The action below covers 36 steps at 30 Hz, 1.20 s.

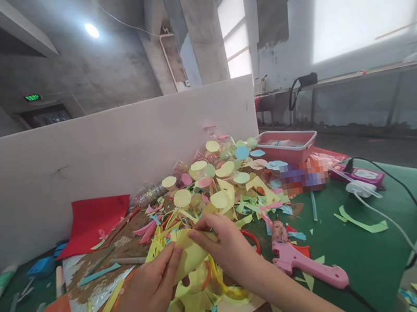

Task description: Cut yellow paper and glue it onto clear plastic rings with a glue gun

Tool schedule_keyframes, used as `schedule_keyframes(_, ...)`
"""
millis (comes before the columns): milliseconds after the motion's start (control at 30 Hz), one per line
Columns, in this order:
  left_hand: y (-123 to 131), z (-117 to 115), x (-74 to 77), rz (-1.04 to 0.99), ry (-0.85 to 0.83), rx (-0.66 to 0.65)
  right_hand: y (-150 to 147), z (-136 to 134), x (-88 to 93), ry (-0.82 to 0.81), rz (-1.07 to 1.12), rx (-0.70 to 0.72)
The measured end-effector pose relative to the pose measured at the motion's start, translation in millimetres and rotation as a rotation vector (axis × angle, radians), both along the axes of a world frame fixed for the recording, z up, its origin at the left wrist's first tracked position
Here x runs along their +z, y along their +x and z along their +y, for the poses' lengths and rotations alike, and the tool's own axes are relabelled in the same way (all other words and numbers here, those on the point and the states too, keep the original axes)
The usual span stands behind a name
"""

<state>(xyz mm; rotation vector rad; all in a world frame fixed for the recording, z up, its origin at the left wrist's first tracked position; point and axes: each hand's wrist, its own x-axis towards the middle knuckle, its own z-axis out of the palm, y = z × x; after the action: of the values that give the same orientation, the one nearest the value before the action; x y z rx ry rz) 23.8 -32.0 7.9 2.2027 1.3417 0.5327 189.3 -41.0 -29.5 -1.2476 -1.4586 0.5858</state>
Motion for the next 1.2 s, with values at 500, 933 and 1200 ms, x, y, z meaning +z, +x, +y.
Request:
schedule_keyframes(500,-4.5,5.0,-10.0,0.158,0.095,0.043,2.2,-1.4,2.2,-0.003,0.009,-0.015)
schedule_keyframes(933,-4.6,-1.1,2.8,-0.131,0.162,0.272,4.5,-9.9,9.1,-0.164,0.305,0.303)
schedule_keyframes(1200,4.6,-10.8,-9.2,-0.176,0.239,0.221,-15.7,-18.4,0.4,-0.272,0.264,0.349)
